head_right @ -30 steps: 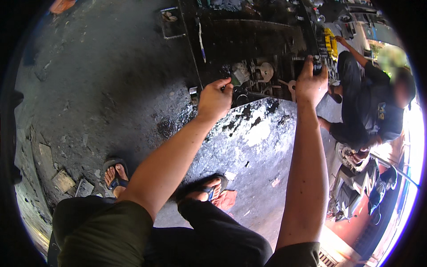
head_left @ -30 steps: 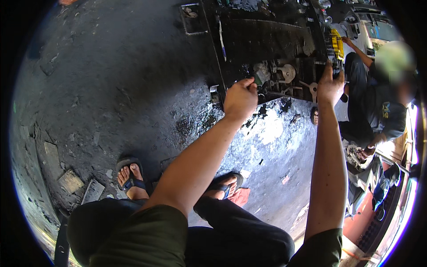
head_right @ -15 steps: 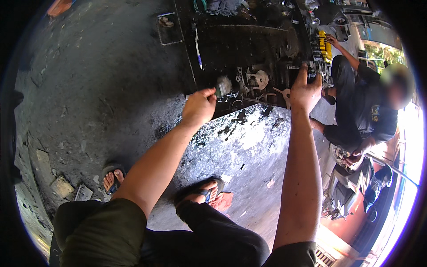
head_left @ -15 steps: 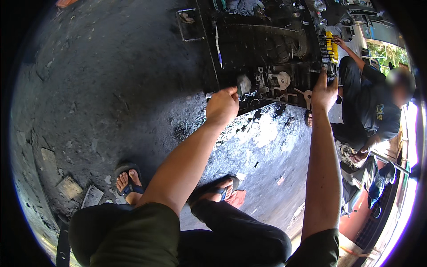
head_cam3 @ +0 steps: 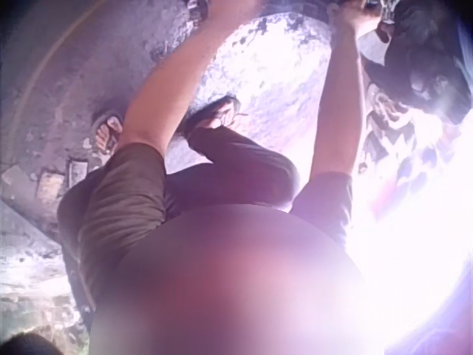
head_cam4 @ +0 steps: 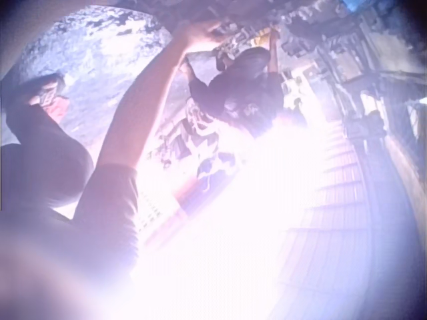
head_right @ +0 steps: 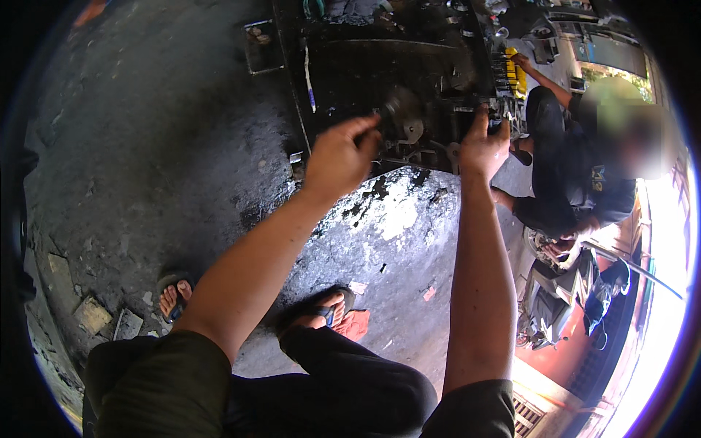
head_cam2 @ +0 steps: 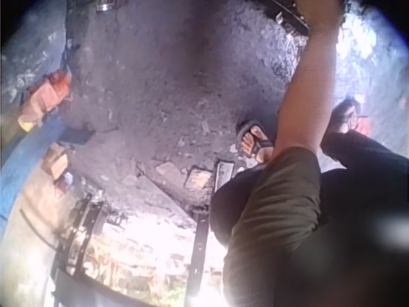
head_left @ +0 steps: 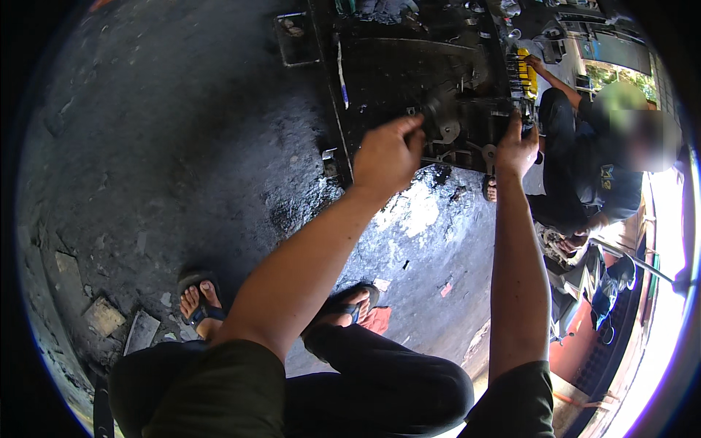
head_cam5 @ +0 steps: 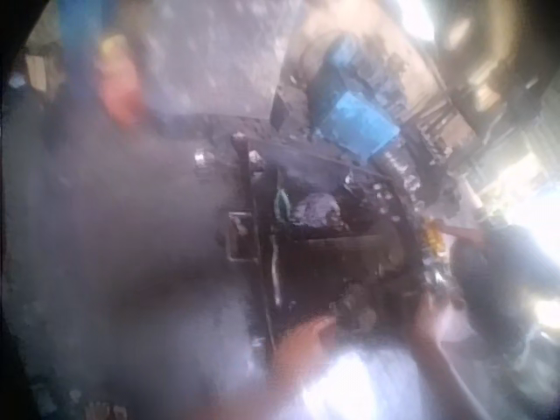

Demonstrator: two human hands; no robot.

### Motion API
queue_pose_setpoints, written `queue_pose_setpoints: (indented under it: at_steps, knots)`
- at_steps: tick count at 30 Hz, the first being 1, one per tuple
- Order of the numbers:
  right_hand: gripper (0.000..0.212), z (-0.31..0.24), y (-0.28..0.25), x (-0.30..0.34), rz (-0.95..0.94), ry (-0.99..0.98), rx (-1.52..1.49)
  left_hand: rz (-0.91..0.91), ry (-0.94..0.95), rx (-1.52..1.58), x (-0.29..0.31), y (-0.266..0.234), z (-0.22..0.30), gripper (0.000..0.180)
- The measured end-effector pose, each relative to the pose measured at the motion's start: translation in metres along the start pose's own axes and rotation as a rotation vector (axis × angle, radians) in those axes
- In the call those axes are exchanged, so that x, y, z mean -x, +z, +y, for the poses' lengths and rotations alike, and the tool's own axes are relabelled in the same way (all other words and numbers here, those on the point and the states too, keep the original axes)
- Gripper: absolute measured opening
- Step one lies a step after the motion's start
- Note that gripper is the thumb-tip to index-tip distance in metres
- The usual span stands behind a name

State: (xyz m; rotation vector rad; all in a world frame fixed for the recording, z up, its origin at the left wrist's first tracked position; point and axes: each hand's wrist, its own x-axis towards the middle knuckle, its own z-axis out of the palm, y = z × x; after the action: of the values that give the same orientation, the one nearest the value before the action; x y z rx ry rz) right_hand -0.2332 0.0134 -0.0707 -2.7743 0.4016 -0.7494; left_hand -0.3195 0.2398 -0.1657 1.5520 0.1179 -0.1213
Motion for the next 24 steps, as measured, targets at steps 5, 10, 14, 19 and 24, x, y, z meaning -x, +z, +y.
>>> queue_pose_setpoints:
  at_steps: [5,10,14,19,24]
  knots:
    - [0.070,0.009,0.002,0.003,0.080,0.046,-0.163,-0.006,-0.240,-0.088,0.009,0.001,0.014,0.033]
    - [0.077,0.015,0.008,0.004,0.241,0.058,-0.132,-0.086,0.076,0.054,0.012,0.022,0.036,0.034]
    - [0.077,0.013,0.008,0.002,0.168,0.058,-0.164,-0.106,-0.050,-0.028,0.009,0.024,0.053,0.035]
    - [0.073,0.008,0.005,0.008,0.155,0.079,-0.131,-0.104,0.087,-0.042,0.015,0.026,0.062,0.030]
    - [0.072,0.006,0.003,0.007,0.154,0.073,-0.154,-0.089,0.033,-0.131,0.018,0.033,0.051,0.035]
